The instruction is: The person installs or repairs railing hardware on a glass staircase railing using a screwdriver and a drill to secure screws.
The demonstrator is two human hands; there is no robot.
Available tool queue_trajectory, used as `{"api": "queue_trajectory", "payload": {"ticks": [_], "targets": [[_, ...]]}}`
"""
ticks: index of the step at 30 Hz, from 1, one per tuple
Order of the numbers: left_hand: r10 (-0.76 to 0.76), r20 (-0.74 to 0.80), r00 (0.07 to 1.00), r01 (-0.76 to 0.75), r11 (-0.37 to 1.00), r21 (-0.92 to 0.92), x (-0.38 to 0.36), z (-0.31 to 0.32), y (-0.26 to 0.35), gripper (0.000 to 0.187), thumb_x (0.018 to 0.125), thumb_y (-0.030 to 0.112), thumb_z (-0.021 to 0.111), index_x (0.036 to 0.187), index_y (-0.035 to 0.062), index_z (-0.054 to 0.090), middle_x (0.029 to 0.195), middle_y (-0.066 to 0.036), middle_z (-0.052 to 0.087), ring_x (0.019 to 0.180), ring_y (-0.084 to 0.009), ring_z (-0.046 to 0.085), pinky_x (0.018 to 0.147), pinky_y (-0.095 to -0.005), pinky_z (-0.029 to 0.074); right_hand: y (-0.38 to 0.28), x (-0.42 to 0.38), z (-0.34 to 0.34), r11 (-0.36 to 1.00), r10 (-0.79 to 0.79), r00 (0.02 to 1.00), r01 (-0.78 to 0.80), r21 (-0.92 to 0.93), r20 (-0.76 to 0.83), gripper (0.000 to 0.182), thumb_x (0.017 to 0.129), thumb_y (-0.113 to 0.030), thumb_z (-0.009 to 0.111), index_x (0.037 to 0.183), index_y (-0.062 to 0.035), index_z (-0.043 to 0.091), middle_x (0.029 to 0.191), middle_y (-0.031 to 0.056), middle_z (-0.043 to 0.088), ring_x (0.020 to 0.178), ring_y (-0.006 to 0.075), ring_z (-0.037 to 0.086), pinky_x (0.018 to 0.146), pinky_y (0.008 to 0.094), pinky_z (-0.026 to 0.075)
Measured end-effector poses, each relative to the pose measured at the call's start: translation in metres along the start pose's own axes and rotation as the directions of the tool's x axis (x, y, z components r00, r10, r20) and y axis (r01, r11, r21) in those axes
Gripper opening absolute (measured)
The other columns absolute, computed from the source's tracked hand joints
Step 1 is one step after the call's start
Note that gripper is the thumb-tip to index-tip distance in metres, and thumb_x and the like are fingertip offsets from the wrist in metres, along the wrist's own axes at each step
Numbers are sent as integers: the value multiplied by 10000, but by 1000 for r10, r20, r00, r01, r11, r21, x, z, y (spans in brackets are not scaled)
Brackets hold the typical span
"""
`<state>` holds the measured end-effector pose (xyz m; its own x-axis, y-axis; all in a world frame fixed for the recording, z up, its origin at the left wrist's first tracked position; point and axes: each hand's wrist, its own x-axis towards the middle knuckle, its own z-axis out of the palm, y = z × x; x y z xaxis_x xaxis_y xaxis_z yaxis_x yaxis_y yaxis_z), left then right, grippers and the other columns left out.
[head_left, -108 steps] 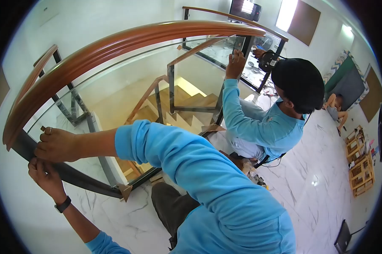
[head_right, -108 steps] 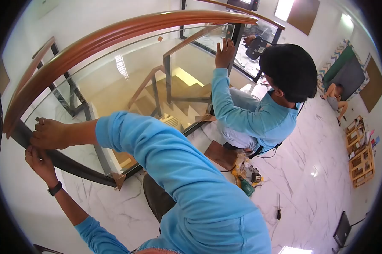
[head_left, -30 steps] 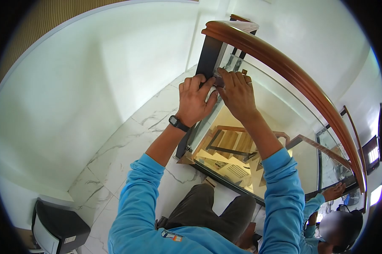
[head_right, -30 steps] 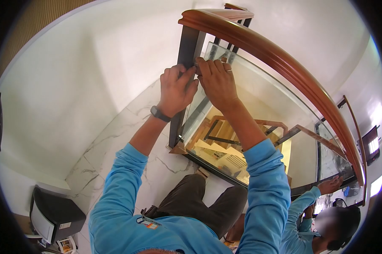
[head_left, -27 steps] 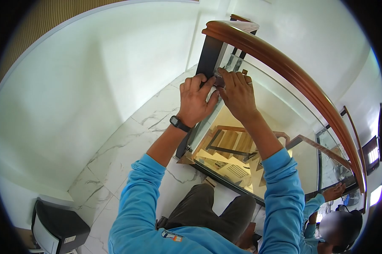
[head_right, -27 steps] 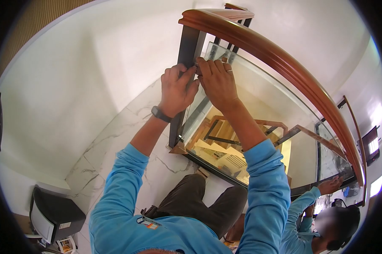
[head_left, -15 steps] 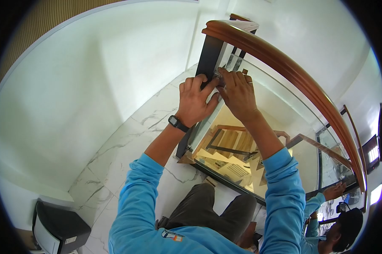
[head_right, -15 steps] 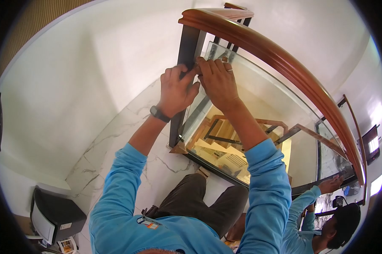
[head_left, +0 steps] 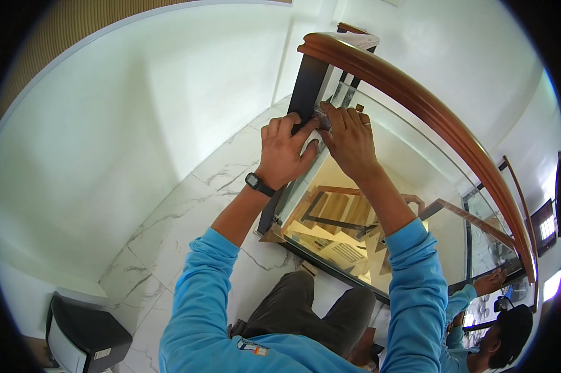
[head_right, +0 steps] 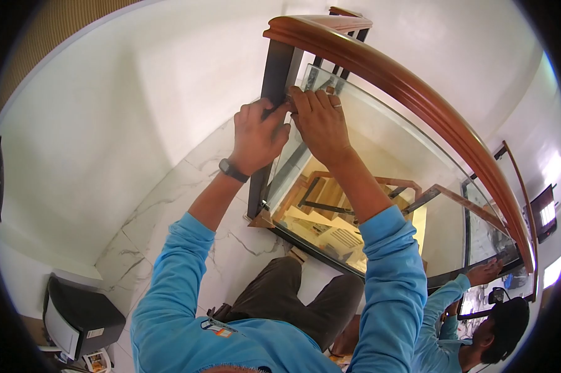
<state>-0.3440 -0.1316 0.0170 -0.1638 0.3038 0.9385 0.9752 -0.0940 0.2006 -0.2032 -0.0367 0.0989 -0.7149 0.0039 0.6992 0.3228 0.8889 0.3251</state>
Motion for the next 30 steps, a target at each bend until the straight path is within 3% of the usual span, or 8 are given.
{"api": "queue_trajectory", "payload": {"ticks": [6, 14, 20, 24, 30], "targets": [[-52, -42, 998, 49, 997, -58, 11, 5, 8, 440, 844, 225, 735, 1278, 160, 697, 1207, -108, 548, 1088, -311, 516, 907, -458, 400, 0, 0, 0, 1000, 4, 1000, -4, -2, 3, 605, 839, -160, 765, 1390, -97, 522, 1058, 42, 636, 1034, 235, 607, 939, 413, 446], [11, 7, 1000, -11, 1000, 14, 4, 0, -3, 423, 851, 234, 734, 1267, 156, 714, 1207, -100, 551, 1086, -302, 516, 910, -455, 403, 1, -1, 1, 1000, -15, 1000, 15, -23, -24, 602, 838, -165, 762, 1386, -92, 523, 1068, 44, 643, 1033, 240, 614, 946, 412, 455], [-30, -22, 999, 29, 999, -19, 5, 5, 3, 432, 843, 229, 741, 1266, 149, 714, 1216, -102, 556, 1088, -301, 516, 915, -454, 403, 0, -1, 0, 1000, -22, 999, 22, -13, -39, 631, 796, -147, 813, 1368, -81, 553, 1036, 71, 638, 1015, 254, 618, 903, 405, 459], [-39, -30, 999, 37, 997, -75, 6, 6, 4, 421, 843, 228, 743, 1255, 147, 717, 1215, -103, 556, 1092, -299, 519, 921, -451, 400, 1, -1, 2, 999, -19, 1000, 19, -36, -24, 572, 841, -168, 761, 1362, -89, 539, 1036, 43, 641, 1016, 235, 617, 954, 414, 457], [73, 42, 996, -76, 995, 63, 2, -3, -9, 432, 832, 237, 752, 1256, 158, 717, 1238, -93, 561, 1105, -293, 524, 933, -448, 399, 0, -1, -1, 1000, -11, 1000, 11, -29, -10, 577, 835, -161, 768, 1360, -94, 536, 1039, 45, 643, 1013, 234, 621, 952, 415, 462]]}}
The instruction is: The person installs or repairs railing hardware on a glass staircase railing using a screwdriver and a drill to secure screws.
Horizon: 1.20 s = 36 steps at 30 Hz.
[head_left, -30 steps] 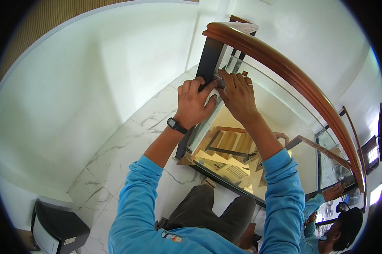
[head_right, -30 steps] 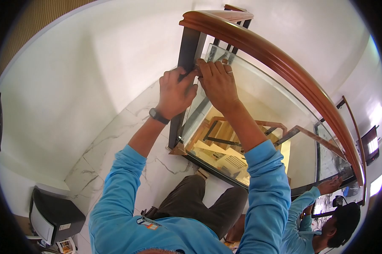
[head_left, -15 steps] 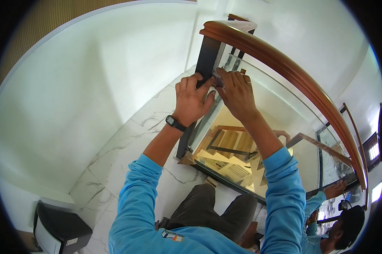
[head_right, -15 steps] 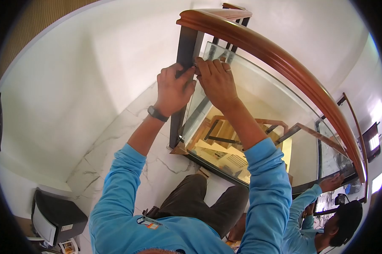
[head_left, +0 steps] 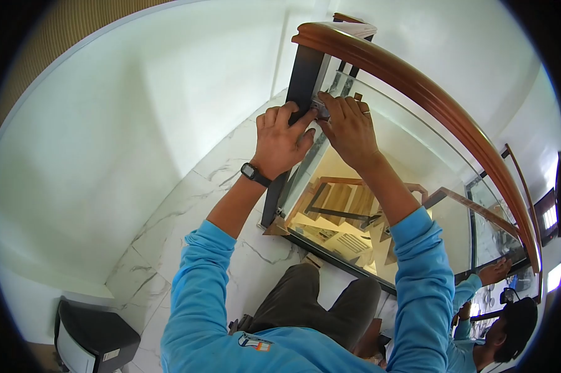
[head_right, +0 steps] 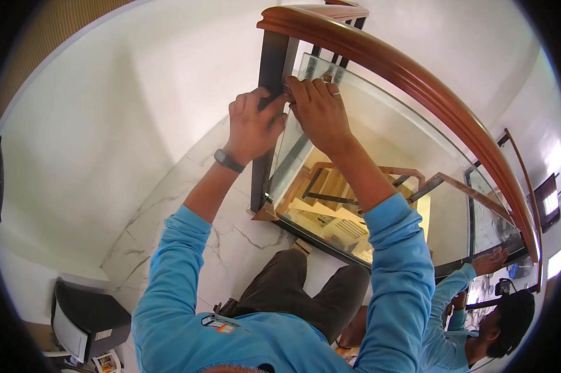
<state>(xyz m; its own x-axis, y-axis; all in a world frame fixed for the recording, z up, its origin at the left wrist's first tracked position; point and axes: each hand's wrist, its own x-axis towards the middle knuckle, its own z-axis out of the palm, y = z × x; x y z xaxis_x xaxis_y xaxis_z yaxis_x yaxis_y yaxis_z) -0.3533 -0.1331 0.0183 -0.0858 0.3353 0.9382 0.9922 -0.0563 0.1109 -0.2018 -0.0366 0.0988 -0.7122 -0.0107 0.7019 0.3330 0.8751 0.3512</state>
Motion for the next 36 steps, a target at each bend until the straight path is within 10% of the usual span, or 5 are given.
{"api": "queue_trajectory", "payload": {"ticks": [12, 26, 32, 33, 36], "targets": [[-182, -77, 980, 167, 971, -169, -1, 13, 24, 427, 856, 212, 729, 1266, 100, 695, 1276, -150, 535, 1141, -338, 498, 950, -472, 404, -1, 0, 0, 1000, 1, 1000, -1, 18, -18, 533, 856, -137, 740, 1351, -90, 547, 1035, 44, 653, 1022, 239, 624, 950, 418, 461], [96, -146, 985, -94, 995, 22, 31, 17, -11, 224, 796, 100, 754, 1014, 147, 737, 1074, -47, 602, 1012, -273, 559, 855, -435, 420, -2, -1, 0, 999, 3, 999, -1, 36, -46, 509, 846, -119, 724, 1333, -79, 584, 1081, 65, 683, 1017, 251, 638, 927, 421, 471], [307, -20, 952, -304, 950, 77, 25, 39, -55, 295, 801, 89, 666, 1093, 64, 702, 1140, -173, 682, 1055, -398, 600, 871, -503, 474, 14, -7, 40, 896, -40, 962, 155, 417, -272, 412, 909, -103, 584, 1317, -117, 637, 1251, 88, 690, 1149, 257, 639, 988, 447, 462], [294, 2, 956, -294, 956, 6, 25, 37, -51, 308, 808, 91, 684, 1115, 63, 700, 1187, -183, 681, 1116, -403, 600, 893, -510, 486, 5, -5, 12, 930, 7, 998, 14, 368, -55, 391, 899, -141, 617, 1289, -133, 639, 1270, 68, 675, 1173, 264, 623, 1004, 458, 458], [282, -75, 957, -285, 958, -38, 14, 36, -23, 280, 940, 122, 680, 1204, 31, 677, 1273, -196, 668, 1134, -406, 619, 962, -501, 500, 17, -9, 41, 993, -107, 953, 116, 13, -285, 348, 781, -254, 723, 1101, -149, 634, 1037, 26, 669, 961, 245, 662, 968, 472, 499]]}}
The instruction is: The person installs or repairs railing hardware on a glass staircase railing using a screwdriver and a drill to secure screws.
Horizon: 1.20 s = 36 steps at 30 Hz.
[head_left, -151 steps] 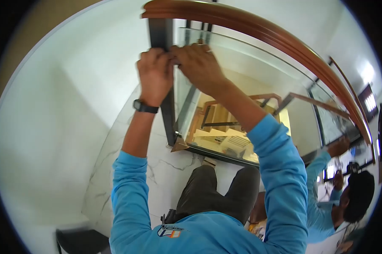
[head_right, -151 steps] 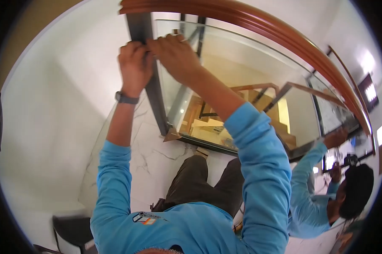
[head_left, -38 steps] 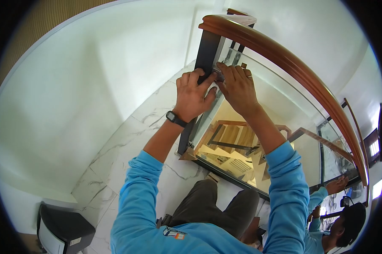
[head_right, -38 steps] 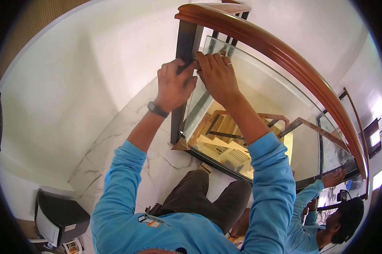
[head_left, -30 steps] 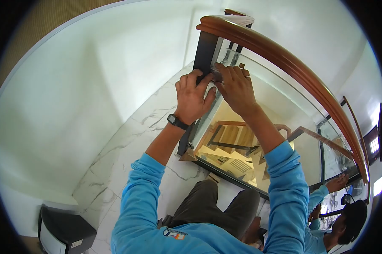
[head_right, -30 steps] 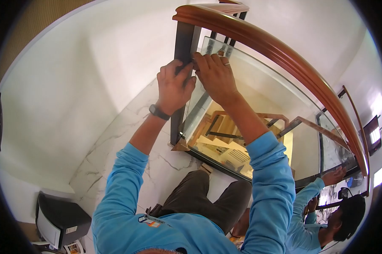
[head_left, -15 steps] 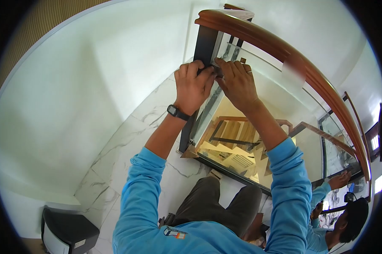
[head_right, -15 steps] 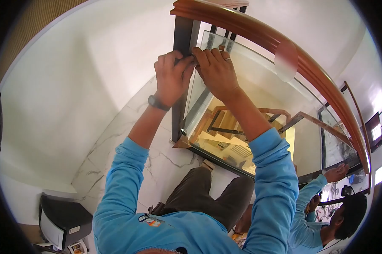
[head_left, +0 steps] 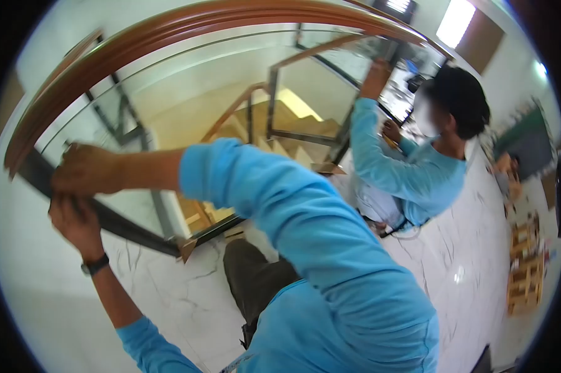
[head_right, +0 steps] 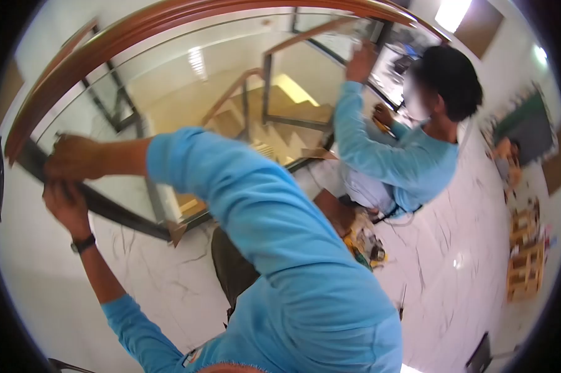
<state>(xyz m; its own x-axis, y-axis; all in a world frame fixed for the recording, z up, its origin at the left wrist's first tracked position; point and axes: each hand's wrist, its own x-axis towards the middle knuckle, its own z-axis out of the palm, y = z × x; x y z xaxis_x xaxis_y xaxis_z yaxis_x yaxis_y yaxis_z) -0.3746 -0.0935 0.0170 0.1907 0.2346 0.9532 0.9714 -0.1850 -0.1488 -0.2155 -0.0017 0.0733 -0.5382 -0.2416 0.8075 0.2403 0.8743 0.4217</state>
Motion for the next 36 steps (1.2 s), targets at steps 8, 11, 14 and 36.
{"api": "queue_trajectory", "payload": {"ticks": [8, 11, 14, 36], "targets": [[-85, 36, 996, 77, 982, 172, -4, 0, 20, 354, 1002, 219, 655, 1324, 72, 655, 1335, -124, 658, 1146, -347, 637, 935, -478, 530, -10, 7, -12, 994, 60, 998, -59, -92, 11, 292, 768, -233, 797, 963, -123, 610, 841, -14, 642, 885, 207, 665, 912, 369, 520], [-90, 46, 995, 77, 971, 224, -5, 1, 35, 380, 1001, 271, 673, 1335, 92, 650, 1367, -87, 641, 1164, -326, 635, 918, -480, 542, -12, -9, -25, 989, 111, 990, -103, -103, 84, 266, 797, -221, 765, 1000, -125, 623, 895, -6, 643, 955, 223, 648, 914, 376, 511], [-76, 19, 997, 70, 969, 238, -3, 3, 49, 437, 993, 321, 688, 1370, 105, 636, 1394, -92, 622, 1203, -322, 631, 937, -491, 540, -14, -38, -62, 968, 180, 983, -169, -188, 45, 286, 824, -203, 732, 1085, -120, 647, 1067, 26, 648, 1084, 264, 613, 937, 414, 498], [-51, 145, 988, 42, 997, 65, 3, -28, 31, 599, 866, 172, 810, 1409, 50, 587, 1307, -123, 646, 1208, -310, 545, 1031, -450, 409, 4, -213, -209, 574, 731, 667, -716, -397, -145, 870, 677, -423, 923, 1458, -231, 591, 1606, 88, 409, 1424, 381, 366, 1167, 530, 301]]}}
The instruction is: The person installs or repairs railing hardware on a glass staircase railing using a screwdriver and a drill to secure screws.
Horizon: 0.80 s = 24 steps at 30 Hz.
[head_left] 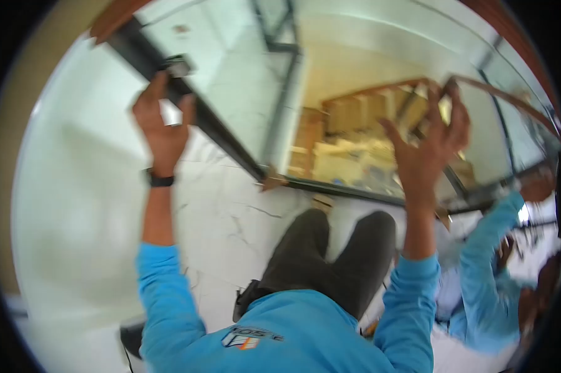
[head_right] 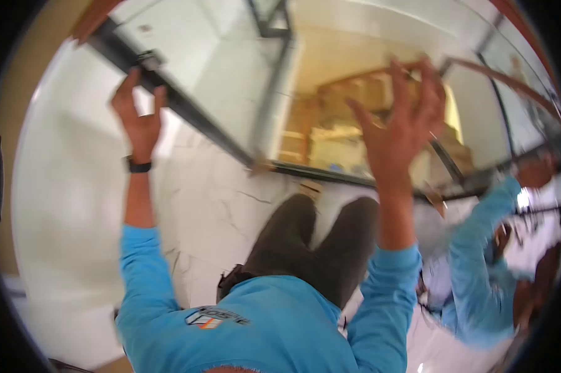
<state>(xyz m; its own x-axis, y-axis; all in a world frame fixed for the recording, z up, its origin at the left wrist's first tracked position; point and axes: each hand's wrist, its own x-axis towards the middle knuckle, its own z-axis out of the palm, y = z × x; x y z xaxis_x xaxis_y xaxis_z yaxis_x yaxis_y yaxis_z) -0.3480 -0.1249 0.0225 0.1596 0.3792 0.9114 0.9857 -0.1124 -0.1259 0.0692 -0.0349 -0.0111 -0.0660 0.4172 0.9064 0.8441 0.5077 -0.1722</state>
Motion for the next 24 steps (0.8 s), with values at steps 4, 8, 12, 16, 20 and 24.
{"api": "queue_trajectory", "payload": {"ticks": [4, 8, 12, 16, 20, 24], "targets": [[-228, -186, 956, 229, 973, -15, 10, 21, 16, 357, 858, 164, 809, 1197, 88, 727, 1136, -119, 607, 1052, -298, 520, 913, -420, 447, -5, 0, -4, 1000, -9, 1000, 9, -23, 5, 865, 707, -414, 920, 1473, -215, 570, 1623, 89, 392, 1443, 372, 355, 1184, 520, 285], [-228, -233, 945, 237, 971, 13, 22, 23, 1, 219, 850, 140, 803, 1058, 95, 751, 1030, -68, 639, 974, -270, 544, 865, -412, 449, -6, -1, -4, 1000, 8, 1000, -7, -30, 23, 841, 738, -415, 909, 1474, -201, 565, 1626, 86, 386, 1467, 365, 317, 1186, 516, 288], [-251, -209, 945, 263, 964, 28, 27, 16, 1, 138, 851, 138, 800, 973, 92, 756, 971, -26, 665, 953, -234, 565, 856, -385, 470, -2, -3, -4, 1000, 2, 1000, -2, -20, 6, 832, 759, -429, 895, 1483, -196, 556, 1627, 82, 384, 1468, 372, 314, 1187, 514, 291], [-195, -134, 972, 212, 969, 128, 31, 11, -3, 139, 814, 125, 780, 944, 131, 730, 1004, -2, 649, 936, -233, 557, 864, -414, 422, -2, -3, -4, 1000, -10, 1000, 10, -19, 2, 813, 783, -464, 871, 1485, -201, 556, 1626, 82, 388, 1464, 382, 317, 1186, 514, 295], [-45, -9, 999, 46, 965, 258, 45, -4, -7, 158, 794, 123, 779, 939, 144, 718, 1008, 13, 649, 935, -223, 564, 895, -426, 402, 0, -4, -6, 999, -10, 1000, 11, -42, 7, 804, 801, -494, 848, 1490, -203, 553, 1627, 84, 391, 1461, 389, 318, 1184, 515, 298], [182, 120, 976, -211, 928, 307, 59, -18, -15, 173, 790, 114, 781, 945, 146, 710, 1004, 7, 645, 951, -218, 566, 877, -405, 396, 0, -6, -5, 999, -15, 1000, 15, -48, -4, 804, 806, -495, 839, 1495, -201, 548, 1631, 85, 389, 1458, 388, 324, 1186, 514, 293]]}}
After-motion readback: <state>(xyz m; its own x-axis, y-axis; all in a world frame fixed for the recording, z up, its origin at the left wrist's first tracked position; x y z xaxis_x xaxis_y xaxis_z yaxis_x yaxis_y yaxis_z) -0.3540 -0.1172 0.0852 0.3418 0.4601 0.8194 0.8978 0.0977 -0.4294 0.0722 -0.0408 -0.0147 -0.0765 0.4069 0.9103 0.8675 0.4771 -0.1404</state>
